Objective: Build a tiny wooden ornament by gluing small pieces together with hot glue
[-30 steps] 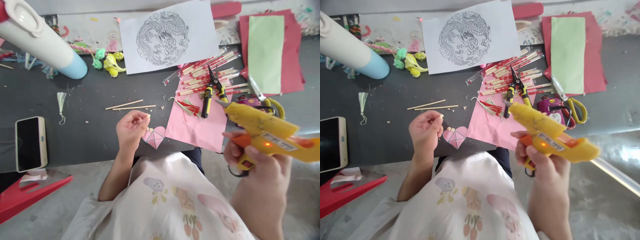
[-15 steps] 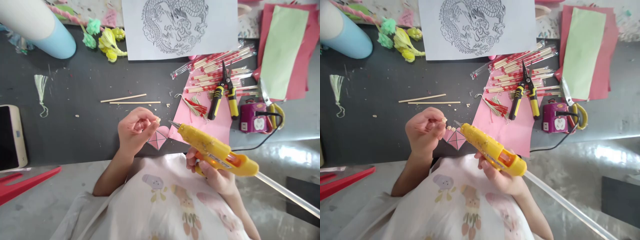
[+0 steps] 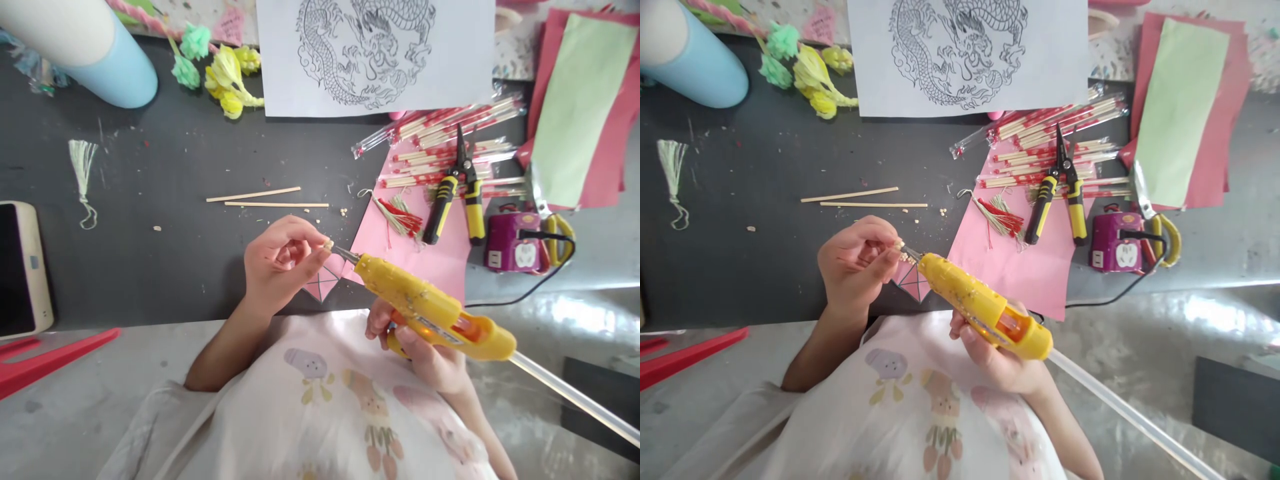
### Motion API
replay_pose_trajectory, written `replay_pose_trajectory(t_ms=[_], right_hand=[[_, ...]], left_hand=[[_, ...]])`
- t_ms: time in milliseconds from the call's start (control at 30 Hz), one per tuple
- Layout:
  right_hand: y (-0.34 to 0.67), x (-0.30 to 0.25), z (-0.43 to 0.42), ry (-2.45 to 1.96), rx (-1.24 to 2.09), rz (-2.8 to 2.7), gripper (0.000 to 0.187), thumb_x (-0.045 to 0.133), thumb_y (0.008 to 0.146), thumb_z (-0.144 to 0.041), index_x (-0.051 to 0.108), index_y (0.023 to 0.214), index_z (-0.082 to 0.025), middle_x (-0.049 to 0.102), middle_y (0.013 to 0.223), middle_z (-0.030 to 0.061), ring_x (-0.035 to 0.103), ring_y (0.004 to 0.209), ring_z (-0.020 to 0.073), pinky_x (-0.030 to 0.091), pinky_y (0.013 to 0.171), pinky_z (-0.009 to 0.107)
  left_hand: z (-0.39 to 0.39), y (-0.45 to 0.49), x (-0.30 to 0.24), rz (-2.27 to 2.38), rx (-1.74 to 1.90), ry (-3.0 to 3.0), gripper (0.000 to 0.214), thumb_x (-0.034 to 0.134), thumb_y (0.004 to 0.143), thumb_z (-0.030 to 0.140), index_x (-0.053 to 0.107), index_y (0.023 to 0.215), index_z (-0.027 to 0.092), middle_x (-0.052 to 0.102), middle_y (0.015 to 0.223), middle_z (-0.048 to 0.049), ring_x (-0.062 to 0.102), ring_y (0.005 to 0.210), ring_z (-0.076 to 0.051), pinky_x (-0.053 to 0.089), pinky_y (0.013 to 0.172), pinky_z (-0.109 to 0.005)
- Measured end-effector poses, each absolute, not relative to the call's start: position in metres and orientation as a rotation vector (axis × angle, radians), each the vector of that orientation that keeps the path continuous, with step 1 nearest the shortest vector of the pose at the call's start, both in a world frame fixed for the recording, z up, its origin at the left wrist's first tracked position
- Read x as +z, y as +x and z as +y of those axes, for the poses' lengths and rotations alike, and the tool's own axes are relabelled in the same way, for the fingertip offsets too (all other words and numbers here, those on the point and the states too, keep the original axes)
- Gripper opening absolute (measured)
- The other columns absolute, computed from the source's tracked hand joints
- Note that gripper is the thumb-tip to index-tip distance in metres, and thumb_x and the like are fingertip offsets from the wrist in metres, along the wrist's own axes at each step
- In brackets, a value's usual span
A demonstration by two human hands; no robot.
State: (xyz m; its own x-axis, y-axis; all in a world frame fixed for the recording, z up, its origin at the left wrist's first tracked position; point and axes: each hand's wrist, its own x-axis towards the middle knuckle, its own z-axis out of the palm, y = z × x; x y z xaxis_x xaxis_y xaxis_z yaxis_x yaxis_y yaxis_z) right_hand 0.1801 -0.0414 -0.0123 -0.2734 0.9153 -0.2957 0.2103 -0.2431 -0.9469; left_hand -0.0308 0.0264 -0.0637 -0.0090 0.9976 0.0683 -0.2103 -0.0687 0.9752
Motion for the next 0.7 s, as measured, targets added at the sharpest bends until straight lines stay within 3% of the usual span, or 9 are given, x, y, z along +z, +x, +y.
replay_pose_trajectory(t_ms=[700], right_hand=[[0.1794,-0.0115,-0.0396,-1.366,1.574,-1.477,0.023,0.051,0.091,-0.042,0.06,0.08,-0.024,0.062,0.071,0.0051,0.061,0.062,0.0189,0.048,0.043,0.028]], left_hand=[[0.027,-0.0301,-0.0607,1.003,1.341,1.066,0.008,0.076,0.076,0.02,0.072,0.083,0.022,0.066,0.079,-0.0031,0.054,0.056,-0.006,0.039,0.043,-0.019]])
